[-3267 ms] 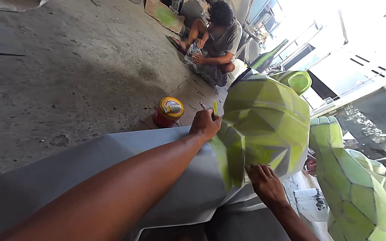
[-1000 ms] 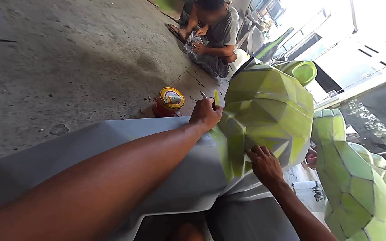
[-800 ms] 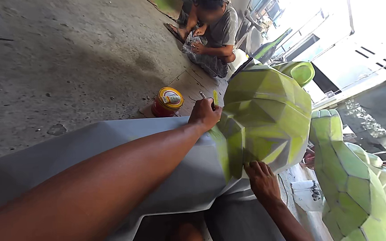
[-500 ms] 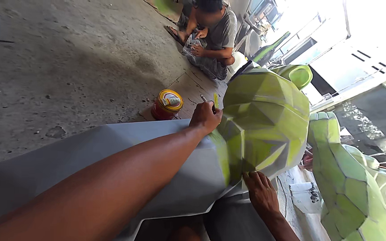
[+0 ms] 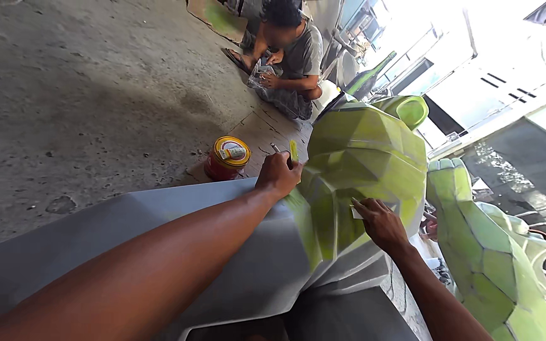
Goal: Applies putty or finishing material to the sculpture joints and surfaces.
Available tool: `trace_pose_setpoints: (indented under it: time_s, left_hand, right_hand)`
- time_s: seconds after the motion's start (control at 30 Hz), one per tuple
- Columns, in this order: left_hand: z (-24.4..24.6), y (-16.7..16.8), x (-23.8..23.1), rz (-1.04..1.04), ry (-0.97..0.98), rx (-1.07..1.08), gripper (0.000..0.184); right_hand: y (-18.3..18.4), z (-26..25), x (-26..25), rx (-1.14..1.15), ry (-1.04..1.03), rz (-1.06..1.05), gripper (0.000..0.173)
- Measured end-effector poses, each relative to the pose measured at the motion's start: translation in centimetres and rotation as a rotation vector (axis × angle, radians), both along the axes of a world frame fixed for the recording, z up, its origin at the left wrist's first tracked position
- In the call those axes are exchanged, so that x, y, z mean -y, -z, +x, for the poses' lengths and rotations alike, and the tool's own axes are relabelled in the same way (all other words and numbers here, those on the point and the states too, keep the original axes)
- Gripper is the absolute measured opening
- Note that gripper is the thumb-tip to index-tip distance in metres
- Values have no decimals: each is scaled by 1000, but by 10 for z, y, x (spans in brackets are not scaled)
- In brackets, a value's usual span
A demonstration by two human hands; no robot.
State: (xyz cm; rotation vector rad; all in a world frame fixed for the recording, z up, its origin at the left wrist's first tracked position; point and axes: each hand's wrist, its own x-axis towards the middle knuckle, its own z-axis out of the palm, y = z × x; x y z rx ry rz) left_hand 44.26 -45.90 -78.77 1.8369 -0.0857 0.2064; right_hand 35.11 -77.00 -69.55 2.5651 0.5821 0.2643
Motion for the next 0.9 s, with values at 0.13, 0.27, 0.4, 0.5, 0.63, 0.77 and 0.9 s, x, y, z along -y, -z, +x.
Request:
trace_pose_setpoints:
  time_s: [0.13, 0.27, 0.4, 0.5, 0.63, 0.77, 0.9]
  left_hand:
    - [0, 0, 0, 3, -4, 1, 28]
    - [-2, -3, -1, -4, 3, -9, 28]
    - [-1, -3, 0, -6, 2, -3, 28]
    - [0, -2, 0, 2, 7, -4, 28]
    - [-1, -3, -2, 2, -4, 8, 28]
    - [-2, -4, 0, -19, -24, 40, 28]
    - [-6, -8, -1, -92, 20, 41, 24]
  right_hand:
    - [9, 8, -5, -4, 6, -65, 34]
    - [-1, 5, -7, -105, -5, -61, 27]
    - [-3, 9, -3, -54, -64, -27, 29]
    - [8, 20, -2, -11, -16, -47, 39]
    - [7, 17, -11, -80, 68, -58, 31]
    - [1, -12, -9, -151, 71, -58, 27]
    - [-3, -35, -10, -229, 152, 71, 29]
